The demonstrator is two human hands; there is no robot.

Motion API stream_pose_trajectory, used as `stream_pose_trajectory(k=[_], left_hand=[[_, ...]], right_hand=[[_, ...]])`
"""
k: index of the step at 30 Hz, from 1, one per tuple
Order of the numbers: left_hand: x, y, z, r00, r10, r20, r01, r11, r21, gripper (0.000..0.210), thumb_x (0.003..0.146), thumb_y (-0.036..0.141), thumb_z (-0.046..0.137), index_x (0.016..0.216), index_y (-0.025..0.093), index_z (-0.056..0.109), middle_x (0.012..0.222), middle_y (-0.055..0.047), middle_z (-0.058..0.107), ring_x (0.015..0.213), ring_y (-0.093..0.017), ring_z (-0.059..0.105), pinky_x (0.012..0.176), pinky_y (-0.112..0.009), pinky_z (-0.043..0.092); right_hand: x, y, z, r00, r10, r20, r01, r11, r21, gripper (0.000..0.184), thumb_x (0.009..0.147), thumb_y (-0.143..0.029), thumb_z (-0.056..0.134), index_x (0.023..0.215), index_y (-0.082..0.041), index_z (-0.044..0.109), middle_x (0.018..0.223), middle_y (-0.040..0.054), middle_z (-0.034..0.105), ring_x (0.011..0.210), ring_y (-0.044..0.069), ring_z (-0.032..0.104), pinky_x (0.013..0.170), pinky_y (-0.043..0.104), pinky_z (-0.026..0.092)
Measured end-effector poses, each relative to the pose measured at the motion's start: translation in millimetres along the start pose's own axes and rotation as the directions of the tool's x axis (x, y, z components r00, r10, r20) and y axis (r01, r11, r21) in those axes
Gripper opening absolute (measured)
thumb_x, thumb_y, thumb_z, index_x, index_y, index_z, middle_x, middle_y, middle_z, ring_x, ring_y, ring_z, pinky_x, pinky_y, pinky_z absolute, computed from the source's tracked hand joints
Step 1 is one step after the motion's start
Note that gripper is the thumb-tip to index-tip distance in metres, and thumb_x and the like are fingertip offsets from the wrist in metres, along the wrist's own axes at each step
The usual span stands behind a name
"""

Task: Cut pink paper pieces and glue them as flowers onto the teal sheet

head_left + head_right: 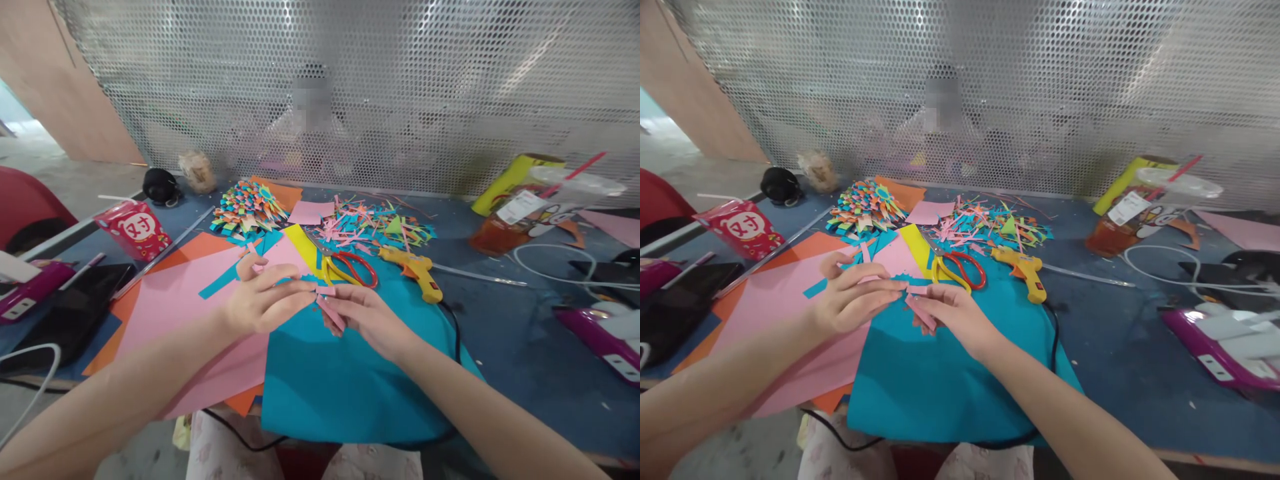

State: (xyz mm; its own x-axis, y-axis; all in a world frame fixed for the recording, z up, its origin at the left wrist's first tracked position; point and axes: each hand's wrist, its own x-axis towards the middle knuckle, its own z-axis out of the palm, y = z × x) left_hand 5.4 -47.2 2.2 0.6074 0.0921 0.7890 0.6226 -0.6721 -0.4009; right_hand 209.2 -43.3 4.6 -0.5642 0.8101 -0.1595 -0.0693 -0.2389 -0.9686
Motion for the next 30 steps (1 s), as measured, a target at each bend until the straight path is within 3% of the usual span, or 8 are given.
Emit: stream_pose_trajectory(k=[6,14,21,27,30], left_hand=[[3.5,1.9,0.3,0.998,0.036,-0.058,-0.040,0.998,-0.057,0.013,0.087,0.011,0.053,0.084,0.023,0.058,0.086,0.006,0.075,0.083,-0.013,0.065,0.084,-0.037,0.030],[5.2,2.7,0.3,0.997,0.050,-0.058,-0.053,0.997,-0.055,0.013,0.085,0.007,0.054,0.085,0.020,0.057,0.084,0.006,0.074,0.082,-0.012,0.064,0.091,-0.035,0.026],[6.7,0.4,1.4,0.998,0.066,-0.023,-0.068,0.995,-0.079,0.012,0.084,0.007,0.056,0.086,0.019,0.058,0.083,0.003,0.074,0.082,-0.013,0.064,0.087,-0.034,0.027],[1.3,-0.4,2.7,1.000,-0.007,0.021,0.011,0.975,-0.220,0.018,0.083,0.006,0.056,0.089,0.023,0.058,0.091,0.005,0.074,0.083,-0.013,0.066,0.095,-0.037,0.024],[0.2,1.3,2.7,0.999,-0.032,0.036,0.039,0.976,-0.215,0.021,0.083,0.005,0.055,0.090,0.024,0.059,0.090,0.006,0.075,0.082,-0.014,0.067,0.097,-0.038,0.024]], right_hand=[[0.1,3.8,-1.1,0.999,-0.030,-0.010,0.030,0.999,-0.013,0.029,0.066,-0.043,0.073,0.070,-0.017,0.060,0.052,-0.0049,0.056,0.044,0.007,0.046,0.048,0.025,0.036],[0.4,4.2,-1.5,0.999,-0.048,0.006,0.048,0.998,-0.043,0.031,0.066,-0.045,0.072,0.065,-0.017,0.057,0.045,-0.0064,0.051,0.044,0.007,0.045,0.048,0.024,0.037],[-0.9,1.1,-1.0,0.999,-0.027,-0.022,0.025,0.993,-0.112,0.029,0.065,-0.042,0.071,0.066,-0.018,0.055,0.053,-0.0051,0.057,0.044,0.006,0.046,0.044,0.023,0.031],[-1.2,0.2,0.4,0.999,-0.013,-0.032,0.010,0.994,-0.107,0.028,0.065,-0.041,0.068,0.066,-0.017,0.054,0.052,-0.0054,0.056,0.043,0.006,0.045,0.043,0.022,0.029],[-0.7,1.0,0.1,0.999,-0.022,-0.026,0.020,0.995,-0.095,0.028,0.065,-0.041,0.068,0.066,-0.017,0.054,0.051,-0.0054,0.056,0.042,0.005,0.044,0.043,0.022,0.028]])
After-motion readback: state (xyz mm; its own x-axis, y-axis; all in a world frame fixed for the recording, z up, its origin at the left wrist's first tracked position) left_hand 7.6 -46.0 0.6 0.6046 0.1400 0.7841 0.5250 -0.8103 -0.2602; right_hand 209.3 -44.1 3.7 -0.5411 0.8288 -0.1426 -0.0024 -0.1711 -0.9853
